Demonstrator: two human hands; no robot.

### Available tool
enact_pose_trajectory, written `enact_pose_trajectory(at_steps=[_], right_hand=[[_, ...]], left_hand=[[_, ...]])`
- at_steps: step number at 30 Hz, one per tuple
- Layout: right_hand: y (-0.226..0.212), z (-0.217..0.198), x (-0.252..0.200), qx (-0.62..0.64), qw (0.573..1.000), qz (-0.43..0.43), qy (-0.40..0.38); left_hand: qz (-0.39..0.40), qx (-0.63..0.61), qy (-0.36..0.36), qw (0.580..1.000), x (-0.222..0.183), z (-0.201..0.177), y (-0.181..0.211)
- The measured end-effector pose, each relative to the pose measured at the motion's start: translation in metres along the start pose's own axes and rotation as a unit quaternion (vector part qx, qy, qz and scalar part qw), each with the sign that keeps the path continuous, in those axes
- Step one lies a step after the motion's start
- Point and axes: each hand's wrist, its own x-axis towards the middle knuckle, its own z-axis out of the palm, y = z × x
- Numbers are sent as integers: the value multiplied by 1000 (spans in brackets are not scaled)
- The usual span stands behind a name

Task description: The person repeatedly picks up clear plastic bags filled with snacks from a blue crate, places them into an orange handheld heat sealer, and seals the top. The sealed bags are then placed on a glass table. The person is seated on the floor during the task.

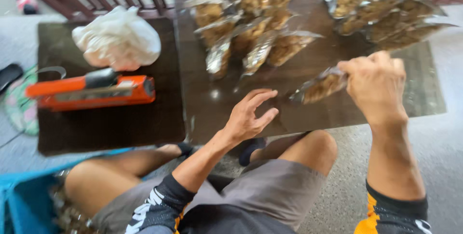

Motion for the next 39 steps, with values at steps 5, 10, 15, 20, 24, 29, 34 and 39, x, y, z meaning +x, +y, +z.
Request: enact_pose_trajectory(at_steps=[5,10,15,20,24,29,34,39], right_hand=[[-127,-75,28,195,973,-121,-38],[-239,-100,69,353,916,-186,-46],[-333,-87,118,408,887,-211,-46],[-376,-59,160,332,900,-272,71],[-388,-35,174,188,932,-308,-8],[-390,-23,173,180,928,-323,-52],[-388,-10,168,158,929,-332,-52],[-391,4,162,130,932,-335,-41]], left_hand=[[-40,-61,-143,987,-52,-75,9],[-148,-262,-113,947,-113,-144,-6],[-172,-366,-30,914,-166,-213,-37],[-283,-494,122,813,-185,-268,-76],[-271,-533,155,787,-194,-300,-104],[-292,-547,219,753,-190,-322,-119],[-307,-536,227,753,-192,-328,-112],[-342,-507,236,756,-193,-332,-101]])
